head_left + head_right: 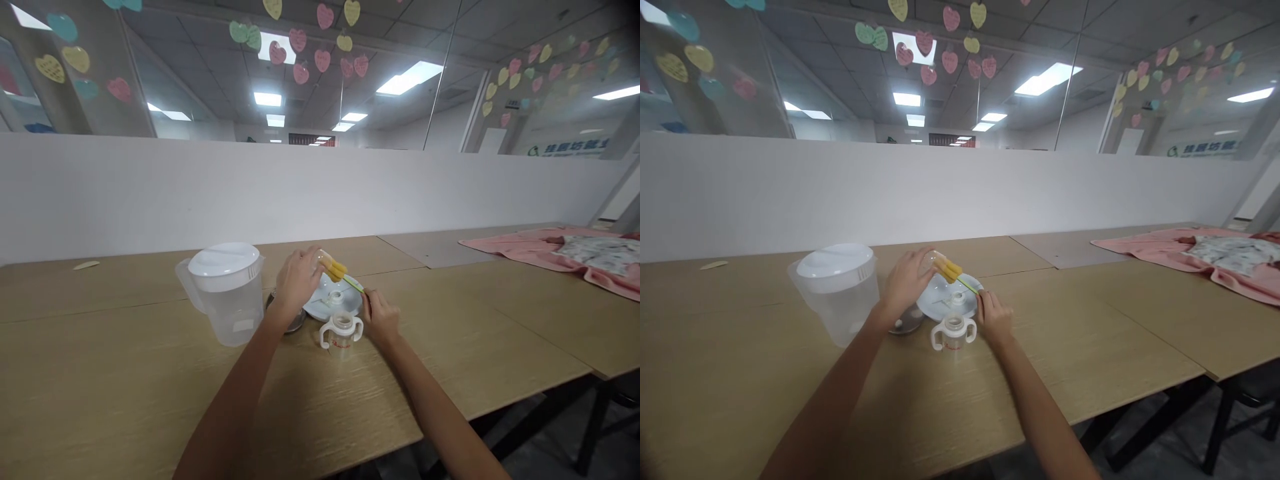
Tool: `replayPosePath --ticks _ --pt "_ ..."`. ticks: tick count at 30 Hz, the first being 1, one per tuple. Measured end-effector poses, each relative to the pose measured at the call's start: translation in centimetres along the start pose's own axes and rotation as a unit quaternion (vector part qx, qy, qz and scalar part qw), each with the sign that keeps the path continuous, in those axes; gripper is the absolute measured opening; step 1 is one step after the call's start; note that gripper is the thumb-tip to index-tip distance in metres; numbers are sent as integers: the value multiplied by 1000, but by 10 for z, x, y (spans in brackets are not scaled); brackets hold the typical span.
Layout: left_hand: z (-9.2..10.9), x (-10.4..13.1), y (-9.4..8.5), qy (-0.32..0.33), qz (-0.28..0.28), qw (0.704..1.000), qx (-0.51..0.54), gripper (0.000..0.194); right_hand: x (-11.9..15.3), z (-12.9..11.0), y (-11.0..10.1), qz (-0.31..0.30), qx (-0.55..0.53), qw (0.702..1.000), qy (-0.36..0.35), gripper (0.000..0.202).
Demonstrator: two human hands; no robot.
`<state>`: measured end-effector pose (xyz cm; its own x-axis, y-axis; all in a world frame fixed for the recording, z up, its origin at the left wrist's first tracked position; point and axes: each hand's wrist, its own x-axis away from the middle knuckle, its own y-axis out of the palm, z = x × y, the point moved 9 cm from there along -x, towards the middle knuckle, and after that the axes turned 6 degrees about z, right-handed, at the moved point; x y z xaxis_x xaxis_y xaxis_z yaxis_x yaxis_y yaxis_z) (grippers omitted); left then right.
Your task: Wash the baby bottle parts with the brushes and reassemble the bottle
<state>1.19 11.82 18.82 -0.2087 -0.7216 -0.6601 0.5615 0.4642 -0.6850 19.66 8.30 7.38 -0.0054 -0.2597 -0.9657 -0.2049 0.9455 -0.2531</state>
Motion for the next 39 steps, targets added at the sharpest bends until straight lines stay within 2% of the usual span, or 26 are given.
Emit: replayPosePath --ticks 4,8,13,16,24,28,30,33,36,39 --pt "-27 -3 10 -29 -13 994 -102 45 1 12 5 -14 1 999 46 28" --pt "-53 2 29 -84 -74 972 -206 49 3 29 6 -19 7 993 116 33" --pt "-84 8 57 -122 -153 956 -221 36 8 30 14 -48 1 991 123 35" --pt "-99 10 67 -139 -176 948 -224 39 10 29 19 -63 -15 990 124 36" --pt "-107 21 88 -128 -206 945 -218 30 10 31 20 -73 -32 986 143 36" --pt "-115 26 95 -139 -217 944 -203 42 11 31 21 -79 -33 986 144 37" --pt "-115 25 92 -143 -214 947 -194 50 11 32 20 -77 -32 986 146 38" --pt "-100 16 85 -127 -193 958 -171 46 10 34 19 -72 -31 985 154 39" --pt "-66 11 88 -59 -188 974 -111 39 9 36 18 -73 -34 983 164 39" --pt "-31 21 105 19 -231 972 -32 30 10 37 19 -75 -41 982 167 39"
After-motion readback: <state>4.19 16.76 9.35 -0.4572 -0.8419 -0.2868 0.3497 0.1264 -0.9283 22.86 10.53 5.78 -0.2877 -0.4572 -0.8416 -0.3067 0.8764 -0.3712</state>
